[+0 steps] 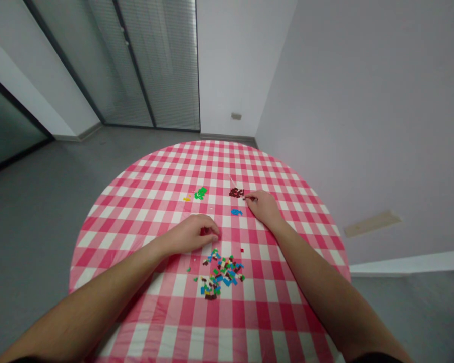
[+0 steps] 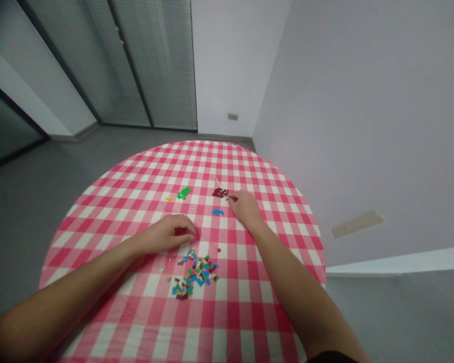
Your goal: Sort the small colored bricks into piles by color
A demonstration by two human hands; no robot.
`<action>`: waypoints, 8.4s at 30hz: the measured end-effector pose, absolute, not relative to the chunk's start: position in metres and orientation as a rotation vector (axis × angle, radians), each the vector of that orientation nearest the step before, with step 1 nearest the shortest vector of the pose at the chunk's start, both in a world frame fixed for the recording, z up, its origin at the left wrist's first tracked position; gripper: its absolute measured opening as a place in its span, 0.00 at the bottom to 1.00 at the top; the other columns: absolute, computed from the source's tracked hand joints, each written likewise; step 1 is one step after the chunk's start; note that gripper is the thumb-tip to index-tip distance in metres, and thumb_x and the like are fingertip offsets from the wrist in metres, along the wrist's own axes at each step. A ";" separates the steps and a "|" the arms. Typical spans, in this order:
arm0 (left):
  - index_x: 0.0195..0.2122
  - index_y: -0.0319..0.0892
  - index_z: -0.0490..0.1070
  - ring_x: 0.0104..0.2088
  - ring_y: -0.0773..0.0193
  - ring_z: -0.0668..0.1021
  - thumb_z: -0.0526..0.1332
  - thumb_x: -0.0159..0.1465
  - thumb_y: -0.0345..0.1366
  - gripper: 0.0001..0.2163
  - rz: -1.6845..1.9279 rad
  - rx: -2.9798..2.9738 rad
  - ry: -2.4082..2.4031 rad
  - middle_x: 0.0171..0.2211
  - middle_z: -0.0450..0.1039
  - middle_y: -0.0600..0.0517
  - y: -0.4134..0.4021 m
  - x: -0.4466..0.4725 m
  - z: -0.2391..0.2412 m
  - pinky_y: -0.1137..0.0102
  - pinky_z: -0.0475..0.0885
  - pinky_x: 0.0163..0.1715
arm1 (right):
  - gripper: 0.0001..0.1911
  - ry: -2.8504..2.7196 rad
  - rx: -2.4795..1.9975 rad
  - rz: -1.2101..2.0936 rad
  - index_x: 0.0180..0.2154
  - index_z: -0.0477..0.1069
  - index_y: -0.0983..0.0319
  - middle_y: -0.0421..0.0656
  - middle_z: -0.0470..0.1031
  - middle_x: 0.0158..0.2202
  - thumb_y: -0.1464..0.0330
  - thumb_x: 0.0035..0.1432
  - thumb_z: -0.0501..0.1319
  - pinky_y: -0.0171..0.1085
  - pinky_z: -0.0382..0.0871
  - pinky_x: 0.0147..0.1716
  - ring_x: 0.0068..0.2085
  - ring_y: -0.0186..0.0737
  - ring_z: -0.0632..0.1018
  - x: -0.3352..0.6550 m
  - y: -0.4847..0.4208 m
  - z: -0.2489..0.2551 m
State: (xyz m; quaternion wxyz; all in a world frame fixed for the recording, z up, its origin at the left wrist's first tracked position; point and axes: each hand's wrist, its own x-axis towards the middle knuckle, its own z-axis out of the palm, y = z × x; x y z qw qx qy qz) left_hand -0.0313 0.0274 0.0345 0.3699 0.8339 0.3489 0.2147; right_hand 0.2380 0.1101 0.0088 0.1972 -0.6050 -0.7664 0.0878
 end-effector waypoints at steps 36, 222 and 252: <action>0.33 0.43 0.82 0.25 0.67 0.77 0.73 0.56 0.30 0.05 -0.385 1.989 0.368 0.26 0.81 0.55 -0.017 -0.026 0.062 0.75 0.64 0.23 | 0.14 -2.417 -0.913 1.800 0.40 0.81 0.63 0.44 0.81 0.32 0.60 0.58 0.65 0.34 0.71 0.31 0.30 0.36 0.79 0.233 0.064 0.057; 0.32 0.42 0.77 0.32 0.62 0.76 0.57 0.60 0.28 0.09 0.144 2.342 0.992 0.31 0.78 0.51 0.033 -0.046 0.043 0.72 0.64 0.32 | 0.10 -2.770 -0.817 0.865 0.35 0.78 0.61 0.43 0.79 0.35 0.77 0.54 0.60 0.34 0.64 0.35 0.34 0.37 0.75 0.180 0.025 0.040; 0.40 0.41 0.80 0.36 0.61 0.79 0.60 0.64 0.35 0.09 0.396 1.955 0.968 0.38 0.81 0.49 0.037 -0.055 0.037 0.69 0.71 0.38 | 0.08 -2.363 -1.810 0.558 0.28 0.79 0.61 0.44 0.82 0.31 0.71 0.54 0.61 0.34 0.60 0.27 0.31 0.39 0.78 0.233 0.081 0.047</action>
